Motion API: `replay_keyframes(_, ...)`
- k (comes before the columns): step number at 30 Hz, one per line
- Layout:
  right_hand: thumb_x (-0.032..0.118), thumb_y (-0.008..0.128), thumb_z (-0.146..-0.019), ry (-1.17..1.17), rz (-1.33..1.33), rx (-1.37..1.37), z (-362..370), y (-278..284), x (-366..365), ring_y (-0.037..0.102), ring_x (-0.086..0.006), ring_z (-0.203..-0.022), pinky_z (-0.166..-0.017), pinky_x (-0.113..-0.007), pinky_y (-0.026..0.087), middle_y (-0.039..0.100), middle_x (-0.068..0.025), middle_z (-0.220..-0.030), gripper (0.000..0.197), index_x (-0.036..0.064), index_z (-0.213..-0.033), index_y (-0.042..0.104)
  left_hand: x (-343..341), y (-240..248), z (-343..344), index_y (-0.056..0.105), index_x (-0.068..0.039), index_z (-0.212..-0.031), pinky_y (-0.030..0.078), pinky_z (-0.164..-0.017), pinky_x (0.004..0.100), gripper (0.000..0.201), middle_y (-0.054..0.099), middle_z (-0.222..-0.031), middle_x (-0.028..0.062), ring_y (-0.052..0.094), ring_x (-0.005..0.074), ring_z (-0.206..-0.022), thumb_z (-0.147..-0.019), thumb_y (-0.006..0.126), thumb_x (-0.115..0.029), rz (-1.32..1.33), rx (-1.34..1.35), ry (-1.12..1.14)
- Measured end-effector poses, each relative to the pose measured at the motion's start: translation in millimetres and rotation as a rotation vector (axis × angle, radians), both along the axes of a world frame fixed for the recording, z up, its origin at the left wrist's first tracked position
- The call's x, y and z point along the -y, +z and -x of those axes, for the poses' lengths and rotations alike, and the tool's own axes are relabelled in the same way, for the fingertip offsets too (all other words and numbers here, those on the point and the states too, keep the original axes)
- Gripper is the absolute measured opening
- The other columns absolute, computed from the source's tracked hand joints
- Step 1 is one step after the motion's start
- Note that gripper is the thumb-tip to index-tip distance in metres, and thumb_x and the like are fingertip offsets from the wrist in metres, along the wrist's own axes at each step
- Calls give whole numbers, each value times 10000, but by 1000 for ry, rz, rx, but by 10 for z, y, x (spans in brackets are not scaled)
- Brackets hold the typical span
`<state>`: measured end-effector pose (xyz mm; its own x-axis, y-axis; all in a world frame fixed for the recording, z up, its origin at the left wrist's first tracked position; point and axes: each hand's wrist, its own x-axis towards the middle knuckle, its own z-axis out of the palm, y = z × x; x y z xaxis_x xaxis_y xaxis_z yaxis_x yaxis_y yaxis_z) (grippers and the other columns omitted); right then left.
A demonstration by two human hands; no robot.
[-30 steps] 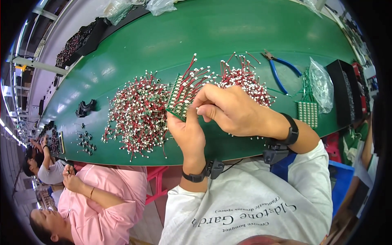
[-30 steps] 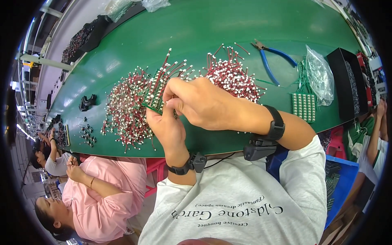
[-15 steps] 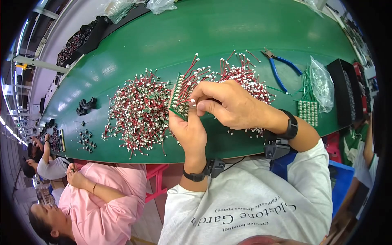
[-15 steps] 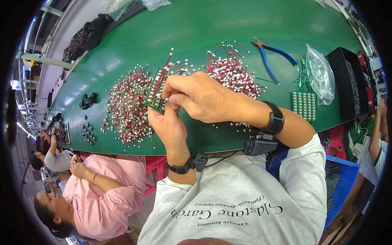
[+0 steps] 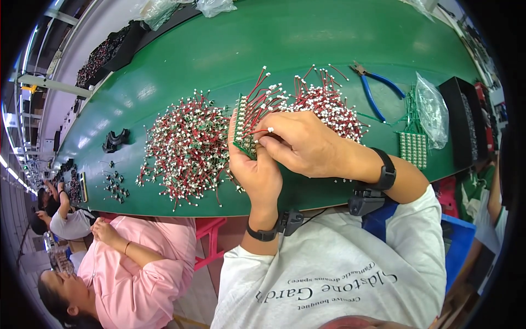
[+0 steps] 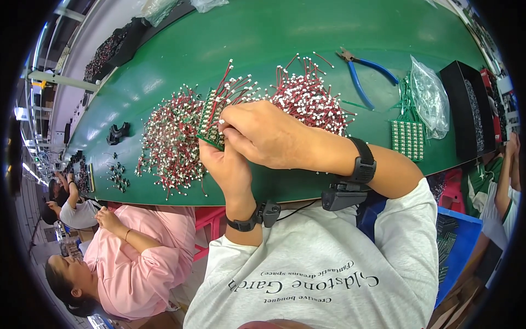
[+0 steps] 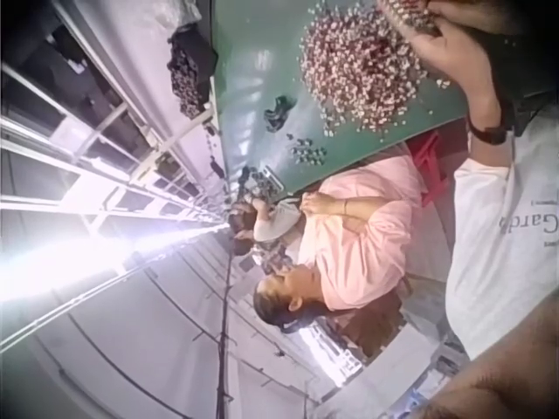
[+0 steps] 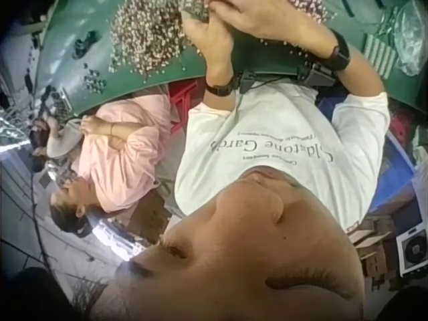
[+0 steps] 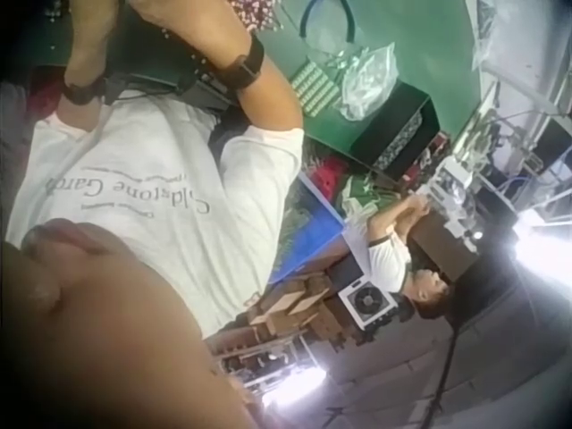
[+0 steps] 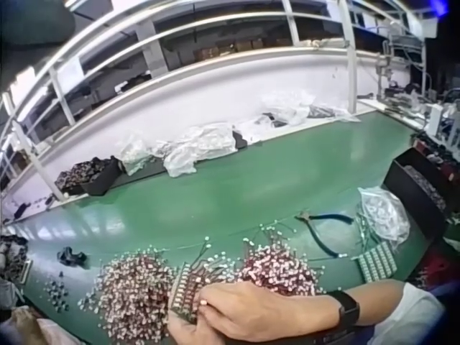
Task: The person picks up a circuit board and inserts wires into it by hand, repeating this for several wires from a pile on the table. After filling the board, they set it down and pick up another circuit board to continue the process.
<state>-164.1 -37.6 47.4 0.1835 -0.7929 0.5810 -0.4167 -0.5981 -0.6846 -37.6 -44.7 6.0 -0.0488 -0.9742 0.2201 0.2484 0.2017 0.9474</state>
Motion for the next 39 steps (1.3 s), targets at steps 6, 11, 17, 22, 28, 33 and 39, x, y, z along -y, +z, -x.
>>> replay_keyframes(6,40,646,-811,-76,-15,27,-12,-37,-25,656,-330,-653,-559,-368,516,654,-179,-766,131,-30,-914,604,-39,37,47,368,43,-1412,486,-896,274,516,620,-1139,107,606,145,-1005,-919,521,44,46,-54,-84)
replay_keyframes(11,37,647,-809,-78,-51,52,-8,3,-37,644,-321,-592,-510,-367,500,640,-164,-704,112,-18,-896,601,-7,20,72,518,14,-1148,480,-815,258,204,628,-1043,58,597,111,-925,-977,533,-95,146,103,-17)
replay_keyframes(17,22,638,-808,-173,-10,-1,-79,-107,-63,636,-294,-554,-487,-346,491,621,-148,-665,109,-27,-882,575,-50,53,104,517,11,-1142,485,-782,245,203,620,-1049,51,594,95,-901,-974,544,-99,47,-31,-62)
replay_keyframes(22,16,631,-809,-173,-52,63,-106,-66,-87,632,-285,-540,-475,-344,487,608,-152,-642,109,-28,-863,548,-44,-51,48,445,17,-1274,491,-789,249,332,619,-1077,69,597,105,-912,-970,535,-84,48,-82,-146)
replay_keyframes(28,3,631,-792,-212,16,-33,-96,-27,-119,618,-291,-538,-467,-360,485,595,-146,-649,115,-23,-864,546,-57,-15,85,453,13,-1286,489,-797,255,350,625,-1079,67,601,108,-920,-966,545,-94,83,70,-60)
replay_keyframes(33,2,637,-780,-184,82,-169,-68,-36,-118,612,-300,-568,-478,-380,492,597,-142,-723,129,-21,-880,561,-49,2,22,365,39,-1423,501,-860,287,530,625,-1209,150,627,170,-1013,-943,556,-77,187,364,12)
replay_keyframes(39,31,661,-790,-197,99,-270,-21,-4,-112,621,-291,-589,-496,-373,503,606,-125,-746,116,-11,-859,577,-20,15,-13,379,44,-1416,506,-877,314,555,601,-1261,195,645,227,-1036,-868,469,63,183,297,33)
